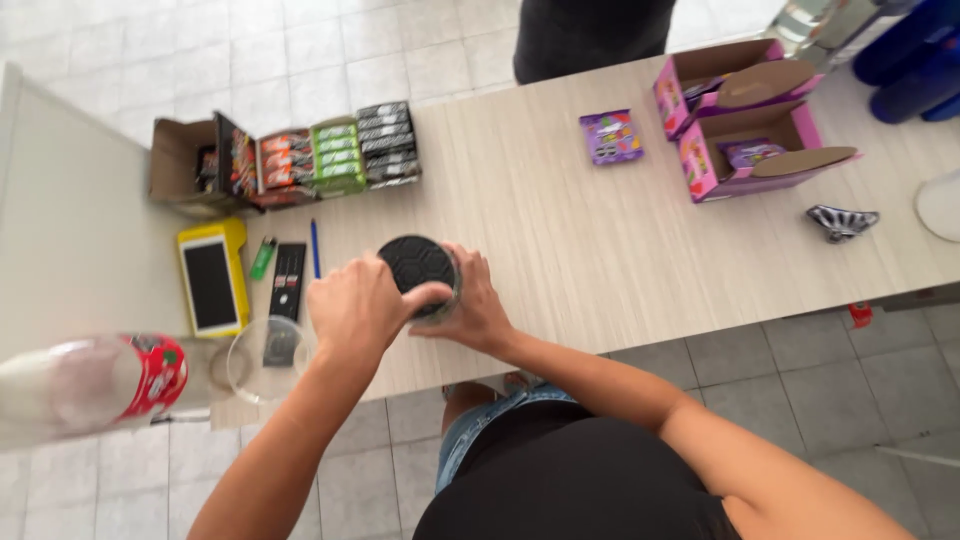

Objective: Sorting and organizing small boxes of lollipops or candies into rows on a checkout counter.

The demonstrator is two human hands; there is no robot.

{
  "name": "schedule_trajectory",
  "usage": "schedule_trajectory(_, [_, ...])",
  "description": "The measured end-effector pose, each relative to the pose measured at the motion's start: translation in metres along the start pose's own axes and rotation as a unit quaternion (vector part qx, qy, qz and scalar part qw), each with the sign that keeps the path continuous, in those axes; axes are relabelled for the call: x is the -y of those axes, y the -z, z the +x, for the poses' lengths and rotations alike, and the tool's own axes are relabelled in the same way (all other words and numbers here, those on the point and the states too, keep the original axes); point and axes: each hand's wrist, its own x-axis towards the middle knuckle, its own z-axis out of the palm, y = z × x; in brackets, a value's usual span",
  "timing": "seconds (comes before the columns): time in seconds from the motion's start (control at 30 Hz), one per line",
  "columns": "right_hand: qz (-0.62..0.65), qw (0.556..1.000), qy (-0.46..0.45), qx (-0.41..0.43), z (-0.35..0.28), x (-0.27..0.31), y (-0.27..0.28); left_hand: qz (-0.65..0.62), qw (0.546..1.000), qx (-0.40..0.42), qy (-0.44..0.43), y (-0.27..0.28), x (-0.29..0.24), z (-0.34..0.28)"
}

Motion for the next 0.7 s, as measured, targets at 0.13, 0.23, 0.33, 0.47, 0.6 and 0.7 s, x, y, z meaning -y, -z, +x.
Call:
schedule_trajectory(0.13, [-0.015,0.999,0.045,-0.004,0.013,0.003,-0.007,0.073,0.977,-0.028,-0.198,0.037,0.022,0.006])
schedule_trajectory(0.23, [-0.023,0.996,0.082,-0.015,0.015,-0.011,-0.018,-0.12,0.928,-0.009,-0.352,-0.01,0.036,0.041])
schedule_trajectory(0.33, [-0.021,0.997,0.078,-0.022,0.015,-0.013,-0.027,-0.123,0.97,0.012,-0.207,-0.02,0.029,0.044])
schedule_trajectory(0.47, [0.01,0.999,0.043,-0.02,0.013,0.009,-0.027,-0.057,0.989,-0.056,-0.127,-0.053,0.02,0.063])
schedule_trajectory(0.6, [0.033,0.999,-0.008,-0.011,0.011,0.011,-0.028,-0.076,0.99,-0.053,-0.109,-0.049,0.015,0.062])
schedule_trajectory(0.7, [0.033,0.999,-0.015,-0.01,0.008,0.006,-0.033,-0.09,0.992,-0.066,-0.058,-0.055,0.012,0.064])
